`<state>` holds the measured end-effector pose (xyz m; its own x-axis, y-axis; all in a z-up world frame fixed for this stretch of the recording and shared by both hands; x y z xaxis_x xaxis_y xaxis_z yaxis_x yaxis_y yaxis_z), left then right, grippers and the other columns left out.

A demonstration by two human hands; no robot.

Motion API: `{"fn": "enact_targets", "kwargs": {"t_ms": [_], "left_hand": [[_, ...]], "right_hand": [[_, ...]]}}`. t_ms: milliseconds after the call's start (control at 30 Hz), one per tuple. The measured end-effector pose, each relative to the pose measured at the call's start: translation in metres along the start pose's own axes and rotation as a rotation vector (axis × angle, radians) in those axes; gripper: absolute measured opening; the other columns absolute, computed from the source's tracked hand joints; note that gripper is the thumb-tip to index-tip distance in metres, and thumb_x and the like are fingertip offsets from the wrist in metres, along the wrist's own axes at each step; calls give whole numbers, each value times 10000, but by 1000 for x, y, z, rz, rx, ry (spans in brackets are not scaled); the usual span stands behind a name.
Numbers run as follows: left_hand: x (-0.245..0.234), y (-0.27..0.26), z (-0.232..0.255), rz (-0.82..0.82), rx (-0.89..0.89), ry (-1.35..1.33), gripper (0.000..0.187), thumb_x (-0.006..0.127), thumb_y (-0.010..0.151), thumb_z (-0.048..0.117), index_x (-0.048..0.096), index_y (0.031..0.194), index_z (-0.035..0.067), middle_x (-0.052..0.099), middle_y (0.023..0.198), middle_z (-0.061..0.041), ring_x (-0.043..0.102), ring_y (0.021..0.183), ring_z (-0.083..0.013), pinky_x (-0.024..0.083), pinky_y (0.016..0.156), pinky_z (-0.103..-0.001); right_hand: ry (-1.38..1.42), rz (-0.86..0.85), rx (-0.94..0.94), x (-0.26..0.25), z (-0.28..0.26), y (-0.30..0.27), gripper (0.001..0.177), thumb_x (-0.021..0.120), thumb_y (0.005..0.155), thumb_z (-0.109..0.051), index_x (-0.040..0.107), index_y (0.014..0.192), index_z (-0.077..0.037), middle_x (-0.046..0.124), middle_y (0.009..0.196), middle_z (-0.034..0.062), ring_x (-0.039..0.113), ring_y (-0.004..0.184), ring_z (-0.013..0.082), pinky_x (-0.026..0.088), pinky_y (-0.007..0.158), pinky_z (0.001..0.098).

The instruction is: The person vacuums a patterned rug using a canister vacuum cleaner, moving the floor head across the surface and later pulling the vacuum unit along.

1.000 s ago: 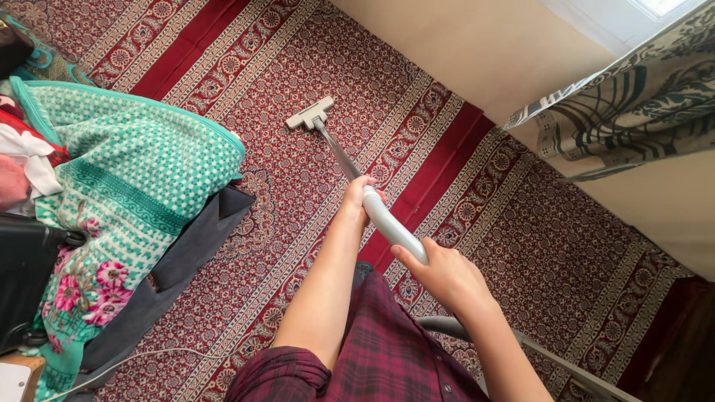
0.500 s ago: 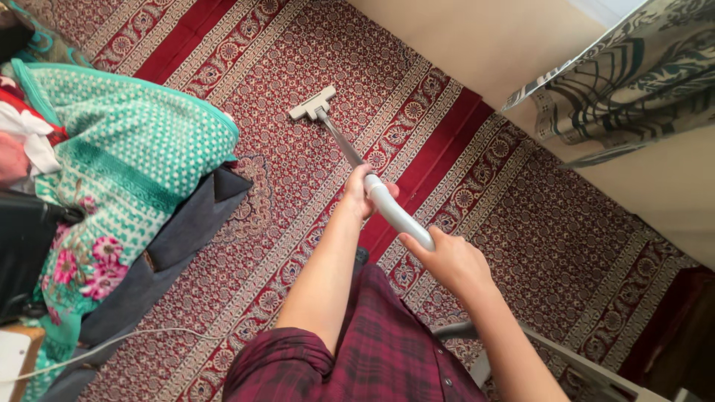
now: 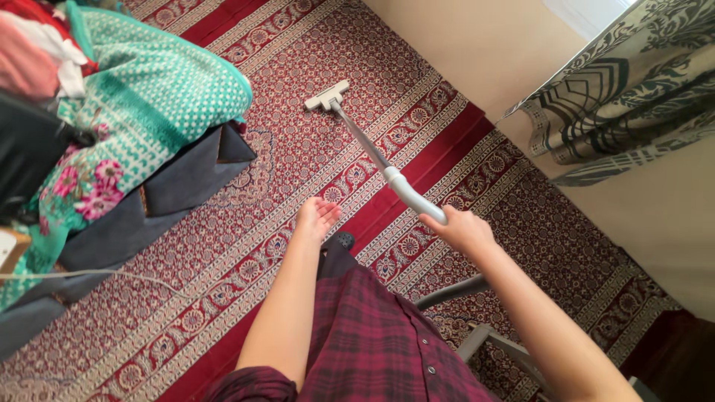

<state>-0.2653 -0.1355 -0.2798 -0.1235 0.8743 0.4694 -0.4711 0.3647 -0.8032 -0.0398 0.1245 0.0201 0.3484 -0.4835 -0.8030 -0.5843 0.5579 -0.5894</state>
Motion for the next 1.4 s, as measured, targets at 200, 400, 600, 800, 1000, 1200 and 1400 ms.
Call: {"fn": "enact_targets", "kwargs": {"t_ms": [200, 400, 600, 800, 1000, 1200, 1400], "left_hand": [[-62, -61, 1, 74, 93, -78, 196, 559, 892, 144, 521, 965, -33, 657, 997, -236, 694, 894, -362, 621, 797, -452], [-88, -99, 2, 102, 129, -95, 183, 545, 847, 81, 517, 978, -44, 652, 992, -208, 691, 926, -345, 626, 831, -430], [-72, -110, 10, 70, 153, -104, 201, 534, 865, 131, 502, 974, -34, 654, 985, -212, 691, 922, -338, 619, 814, -429], [-64, -120, 18, 68, 152, -79, 211, 529, 844, 81, 533, 1000, -61, 659, 987, -203, 703, 902, -337, 620, 820, -416], [-60, -124, 18, 59, 149, -81, 220, 540, 836, 59, 535, 1015, -68, 655, 988, -197, 702, 897, -326, 623, 816, -407], [-54, -131, 18, 60, 151, -69, 220, 544, 841, 42, 526, 1022, -80, 656, 998, -209, 700, 906, -319, 633, 827, -389], [-52, -130, 13, 45, 142, -66, 211, 541, 844, 40, 525, 1027, -64, 654, 1002, -197, 703, 925, -325, 627, 827, -391]], "right_hand": [[-7, 21, -30, -10, 44, -2, 756, 464, 846, -814, 671, 1191, -174, 782, 930, 114, 779, 917, 279, 594, 841, 445], [-65, 34, -27, -13, 71, -16, 772, 470, 850, -837, 689, 1153, -163, 776, 931, 105, 770, 920, 273, 588, 831, 444], [-59, 50, -21, -4, 99, -24, 751, 484, 843, -819, 689, 1154, -166, 781, 929, 114, 771, 922, 286, 589, 824, 448], [-83, 45, -7, -3, 120, -42, 742, 466, 853, -810, 689, 1162, -173, 785, 935, 118, 778, 927, 295, 595, 825, 464], [-70, 16, 59, -15, 136, -66, 759, 459, 849, -810, 693, 1215, -188, 785, 946, 128, 766, 961, 307, 580, 862, 470], [-106, -27, 84, -13, 143, -78, 745, 439, 868, -802, 677, 1243, -205, 789, 926, 123, 792, 920, 279, 612, 818, 464], [-151, -23, 92, -22, 160, -102, 735, 453, 867, -801, 686, 1234, -208, 783, 921, 116, 776, 920, 279, 600, 814, 467]]}}
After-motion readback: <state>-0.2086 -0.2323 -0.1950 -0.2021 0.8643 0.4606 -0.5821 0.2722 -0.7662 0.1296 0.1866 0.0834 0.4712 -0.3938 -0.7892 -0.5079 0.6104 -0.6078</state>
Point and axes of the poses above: each hand's wrist, its own y-axis towards the middle knuckle, its own x-axis out of the palm, z = x × y, the point moved 9 cm from there along y, towards the middle knuckle
